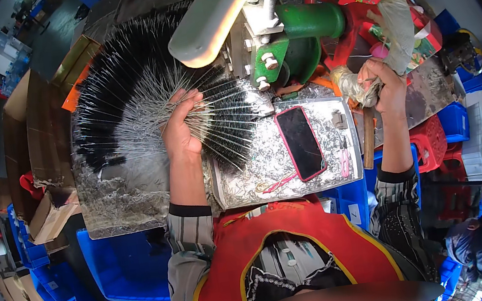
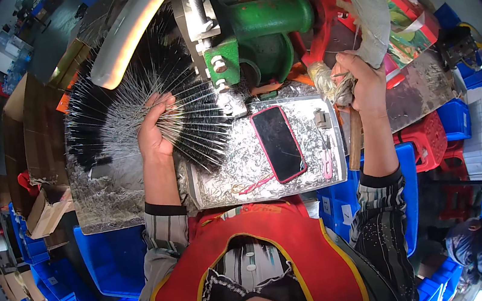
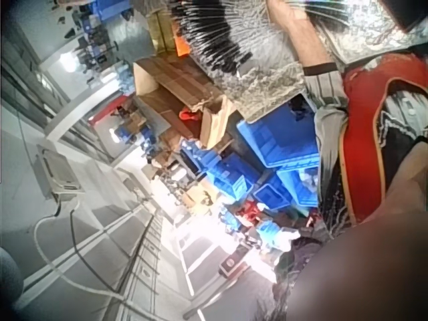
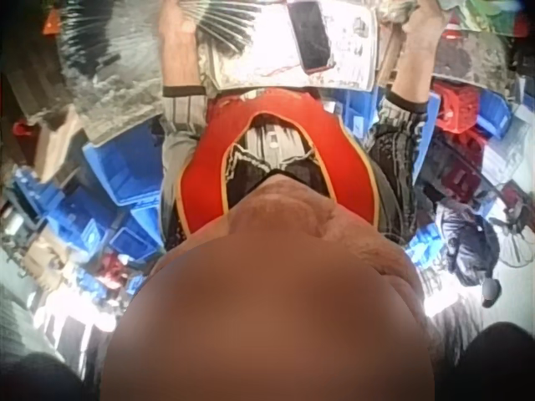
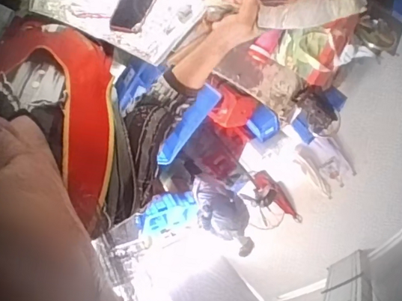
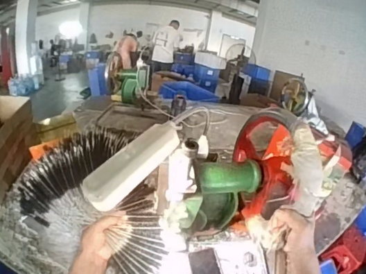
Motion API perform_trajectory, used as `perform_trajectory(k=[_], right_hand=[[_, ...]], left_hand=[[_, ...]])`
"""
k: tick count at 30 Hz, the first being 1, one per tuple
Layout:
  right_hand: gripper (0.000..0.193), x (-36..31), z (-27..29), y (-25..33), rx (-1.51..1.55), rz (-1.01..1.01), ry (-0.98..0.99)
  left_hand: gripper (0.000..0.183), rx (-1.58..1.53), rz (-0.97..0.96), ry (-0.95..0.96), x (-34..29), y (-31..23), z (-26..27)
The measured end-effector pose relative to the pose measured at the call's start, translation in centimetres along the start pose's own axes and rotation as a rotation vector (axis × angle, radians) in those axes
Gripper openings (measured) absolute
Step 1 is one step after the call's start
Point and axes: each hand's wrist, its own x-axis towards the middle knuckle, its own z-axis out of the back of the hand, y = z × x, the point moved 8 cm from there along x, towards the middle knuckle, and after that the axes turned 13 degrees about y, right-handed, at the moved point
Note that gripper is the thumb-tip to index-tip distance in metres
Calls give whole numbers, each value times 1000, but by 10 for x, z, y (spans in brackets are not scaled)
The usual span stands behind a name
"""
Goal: Manually assemble and secure bristles into brush heads using an industrial machine.
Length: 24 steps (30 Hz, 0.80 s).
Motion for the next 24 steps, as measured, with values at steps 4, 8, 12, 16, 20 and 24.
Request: perform_trajectory(k=[4,8,12,16,20,24], right_hand=[[10,-2,6,-10,-15,21,-2],[11,-1,14,-12,-63,-44,-44],[11,3,12,-2,-21,-156,-69],[11,-1,-2,-2,-17,63,6],[16,-6,-9,-30,-112,417,135],[18,-6,-13,-30,-160,424,203]], left_hand=[[42,16,-4,-7,1,0,-3],[42,35,-10,1,2,-2,-6],[42,29,-2,-21,3,-2,-5],[40,36,-3,-28,2,-3,-8],[35,-7,-12,-22,2,-2,-8],[26,115,154,66,-6,3,-18]])
